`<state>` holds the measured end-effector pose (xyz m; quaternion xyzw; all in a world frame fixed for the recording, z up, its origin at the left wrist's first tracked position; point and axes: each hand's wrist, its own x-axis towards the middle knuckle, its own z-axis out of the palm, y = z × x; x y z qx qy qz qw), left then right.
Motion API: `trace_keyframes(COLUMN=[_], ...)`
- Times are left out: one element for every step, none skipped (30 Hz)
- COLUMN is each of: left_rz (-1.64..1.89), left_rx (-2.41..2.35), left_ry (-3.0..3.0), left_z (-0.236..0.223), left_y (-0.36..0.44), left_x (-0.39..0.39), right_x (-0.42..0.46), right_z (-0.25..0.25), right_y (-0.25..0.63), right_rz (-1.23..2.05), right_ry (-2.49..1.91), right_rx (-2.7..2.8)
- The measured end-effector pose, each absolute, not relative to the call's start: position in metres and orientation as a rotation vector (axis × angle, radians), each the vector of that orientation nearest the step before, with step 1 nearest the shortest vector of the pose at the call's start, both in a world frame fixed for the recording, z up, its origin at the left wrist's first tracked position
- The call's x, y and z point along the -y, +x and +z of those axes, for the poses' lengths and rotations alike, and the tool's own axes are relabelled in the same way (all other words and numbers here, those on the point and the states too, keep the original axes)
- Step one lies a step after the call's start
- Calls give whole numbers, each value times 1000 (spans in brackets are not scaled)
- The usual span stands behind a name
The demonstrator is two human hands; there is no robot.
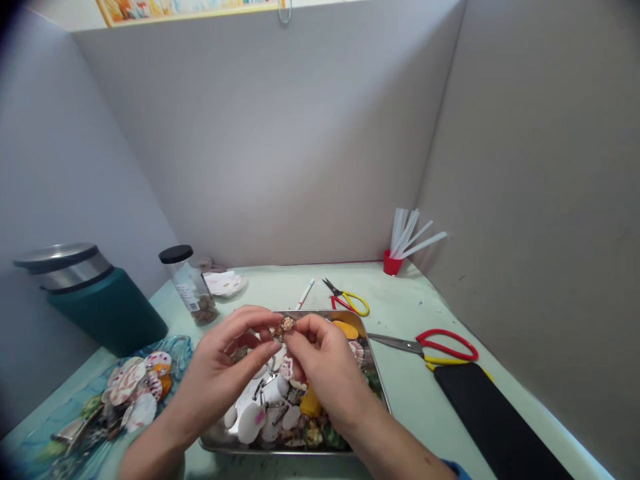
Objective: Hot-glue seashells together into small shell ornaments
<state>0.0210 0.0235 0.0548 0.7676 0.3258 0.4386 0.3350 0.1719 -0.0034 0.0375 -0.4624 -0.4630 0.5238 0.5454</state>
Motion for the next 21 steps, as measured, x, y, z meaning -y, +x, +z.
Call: trace_keyframes(left_rz=[1143,1151,1163,1174,1182,1187,1192,1199,1208,1219,1232,1240,1244,1248,1252,1253,1253,1253,1253,1253,1254], left_rx=[-856,-868,-886,-904,-917,-921,-913,-898,-880,-860,-845,-835,-832,-831,-832,-833,-831,-826,-818,-809,-805], left_ry=[2064,2111,2145,2168,2183,2192,2199,2205,2209,2215,2221,2226,2228,2232,2237,2245,2256,2267,2277,2281,2280], left_z=[55,55,55,55,55,54,53,52,52,51,51,50,50,50,50,50,50,50,50,50,50], left_y=[21,22,22,22,22,23,23,23,23,24,24,24,24,24,23,23,24,24,24,24,25], left_x=[-22,-21,-21,-20,-20,-20,-21,-21,-22,-23,-23,-23,-23,-23,-23,-23,-22,-21,-21,-21,-20], right_x=[3,3,3,3,3,3,3,4,4,5,5,6,6,6,6,6,6,6,6,6,6], right_z=[38,39,40,40,40,40,40,40,40,41,41,41,41,42,42,42,43,43,43,43,44], right_y=[171,171,170,170,170,169,169,169,169,169,168,168,168,168,168,168,168,168,168,168,168], right_rz=[1221,1208,1200,1194,1191,1187,1182,1175,1169,1166,1163,1164,1168,1172,1175,1176,1178,1177,1175,1174,1173], right_ry=[-1111,-1124,-1133,-1140,-1143,-1148,-1153,-1157,-1160,-1165,-1169,-1173,-1177,-1182,-1188,-1196,-1205,-1215,-1225,-1235,-1243], right_rx=[1104,1104,1103,1102,1104,1108,1113,1121,1127,1131,1134,1138,1140,1140,1136,1131,1127,1124,1122,1123,1124])
